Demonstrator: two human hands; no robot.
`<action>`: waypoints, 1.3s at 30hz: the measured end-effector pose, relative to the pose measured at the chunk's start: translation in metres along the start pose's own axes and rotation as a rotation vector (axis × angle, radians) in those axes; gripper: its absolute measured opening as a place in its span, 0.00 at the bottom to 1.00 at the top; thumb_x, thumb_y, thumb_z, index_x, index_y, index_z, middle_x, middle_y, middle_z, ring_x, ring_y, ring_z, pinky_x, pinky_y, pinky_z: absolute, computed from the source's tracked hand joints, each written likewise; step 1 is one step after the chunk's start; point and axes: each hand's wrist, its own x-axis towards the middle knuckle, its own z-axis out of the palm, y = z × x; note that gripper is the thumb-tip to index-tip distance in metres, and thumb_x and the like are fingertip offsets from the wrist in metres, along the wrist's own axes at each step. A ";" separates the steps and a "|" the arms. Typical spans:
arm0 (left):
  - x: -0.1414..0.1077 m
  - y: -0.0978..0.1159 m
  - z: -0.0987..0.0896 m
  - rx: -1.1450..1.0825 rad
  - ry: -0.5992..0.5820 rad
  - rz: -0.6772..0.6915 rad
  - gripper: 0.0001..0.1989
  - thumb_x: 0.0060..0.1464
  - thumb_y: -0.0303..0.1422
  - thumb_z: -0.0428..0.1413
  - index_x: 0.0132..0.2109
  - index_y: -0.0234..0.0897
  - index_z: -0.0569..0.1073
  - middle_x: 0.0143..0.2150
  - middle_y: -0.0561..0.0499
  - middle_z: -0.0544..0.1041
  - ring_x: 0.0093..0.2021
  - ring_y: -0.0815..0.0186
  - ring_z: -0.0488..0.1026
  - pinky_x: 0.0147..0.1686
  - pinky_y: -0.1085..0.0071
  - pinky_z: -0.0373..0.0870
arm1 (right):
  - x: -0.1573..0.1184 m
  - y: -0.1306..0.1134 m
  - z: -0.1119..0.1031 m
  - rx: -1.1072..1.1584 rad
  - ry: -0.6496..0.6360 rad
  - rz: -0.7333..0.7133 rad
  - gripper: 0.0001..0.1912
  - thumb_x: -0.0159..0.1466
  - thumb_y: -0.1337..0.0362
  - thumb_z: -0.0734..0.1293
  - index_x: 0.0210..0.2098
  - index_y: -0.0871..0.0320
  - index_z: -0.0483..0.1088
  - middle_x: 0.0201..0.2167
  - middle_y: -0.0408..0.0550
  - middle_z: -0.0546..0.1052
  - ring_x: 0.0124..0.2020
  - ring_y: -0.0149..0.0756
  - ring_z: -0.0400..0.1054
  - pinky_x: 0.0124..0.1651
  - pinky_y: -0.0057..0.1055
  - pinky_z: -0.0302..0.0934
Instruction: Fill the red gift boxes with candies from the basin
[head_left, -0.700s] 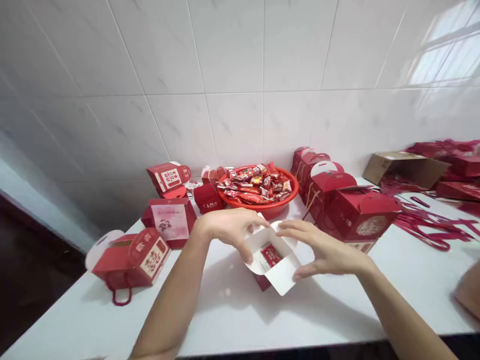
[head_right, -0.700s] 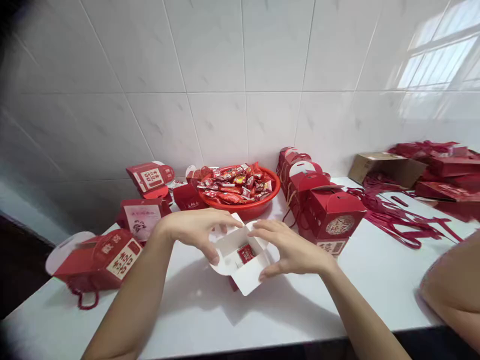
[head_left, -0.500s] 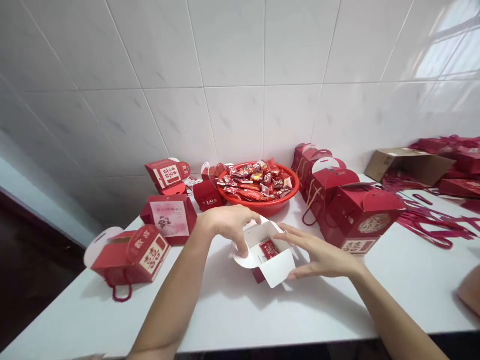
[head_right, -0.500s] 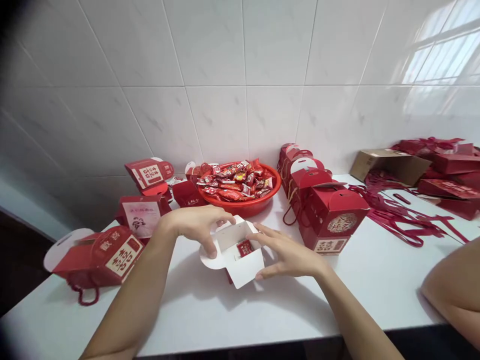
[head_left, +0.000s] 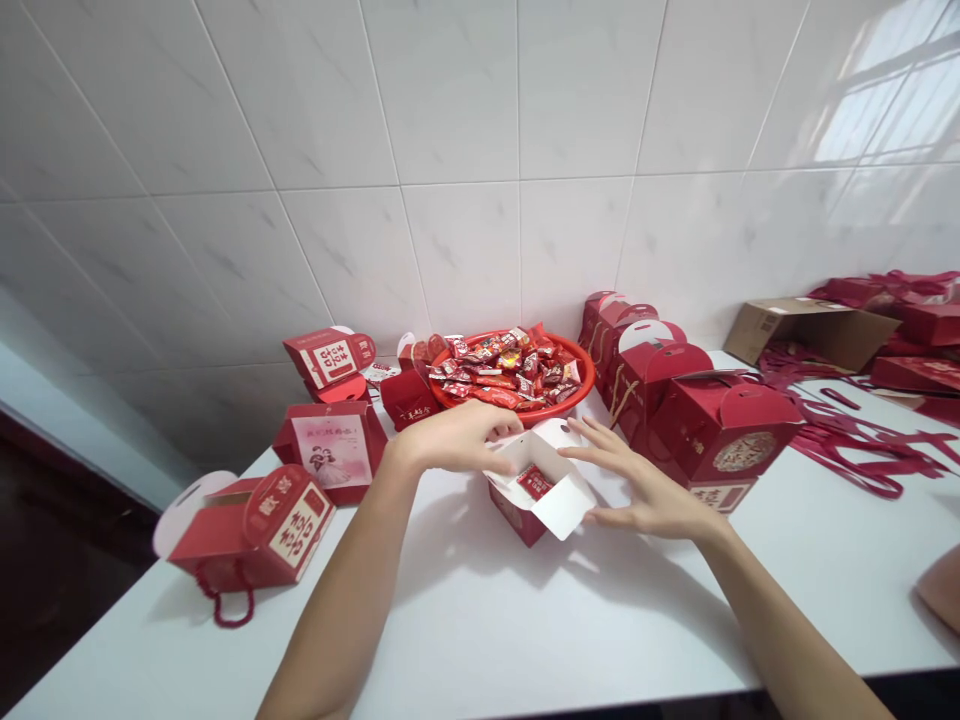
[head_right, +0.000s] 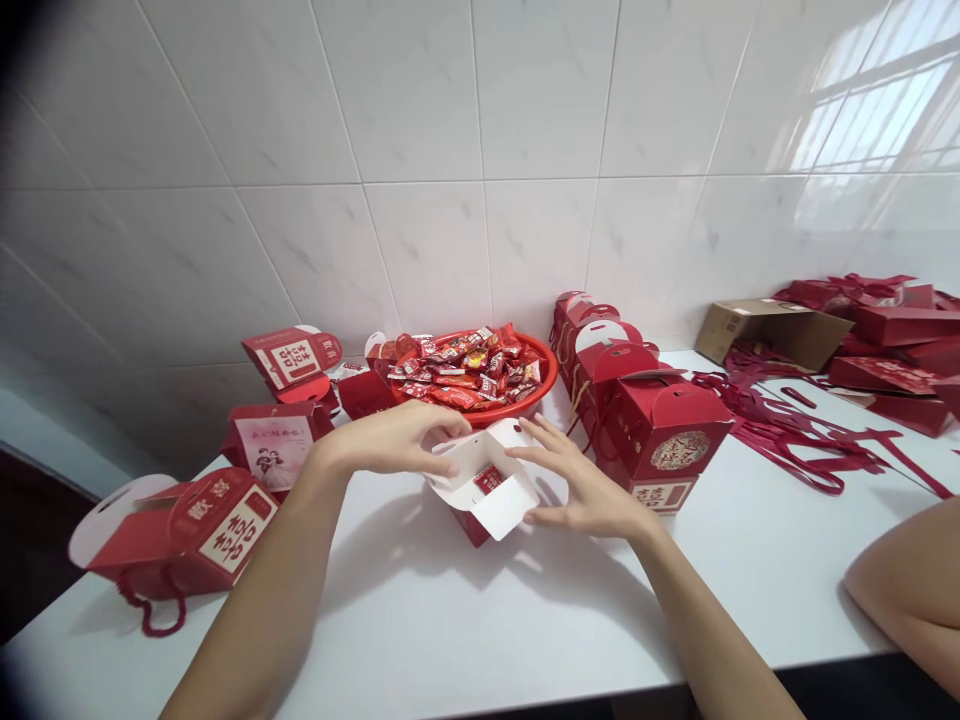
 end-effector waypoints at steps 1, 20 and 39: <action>0.000 -0.001 -0.002 -0.026 0.061 0.035 0.15 0.51 0.40 0.58 0.44 0.37 0.77 0.40 0.50 0.79 0.40 0.60 0.74 0.37 0.71 0.66 | 0.000 -0.002 -0.001 0.014 0.012 -0.025 0.39 0.59 0.48 0.74 0.67 0.42 0.61 0.75 0.46 0.46 0.75 0.55 0.32 0.71 0.62 0.38; 0.067 -0.056 0.017 -0.115 0.311 -0.097 0.35 0.54 0.26 0.53 0.69 0.36 0.62 0.63 0.43 0.72 0.59 0.56 0.72 0.58 0.65 0.67 | 0.006 -0.015 0.019 0.086 0.487 -0.166 0.12 0.65 0.59 0.69 0.48 0.49 0.74 0.53 0.52 0.76 0.56 0.47 0.69 0.59 0.47 0.63; 0.109 -0.080 0.024 -0.331 0.206 -0.015 0.19 0.46 0.34 0.63 0.47 0.34 0.80 0.48 0.43 0.82 0.46 0.55 0.78 0.42 0.69 0.72 | 0.028 -0.008 0.012 0.054 0.641 0.020 0.13 0.66 0.55 0.66 0.46 0.52 0.74 0.47 0.50 0.79 0.48 0.45 0.73 0.52 0.40 0.66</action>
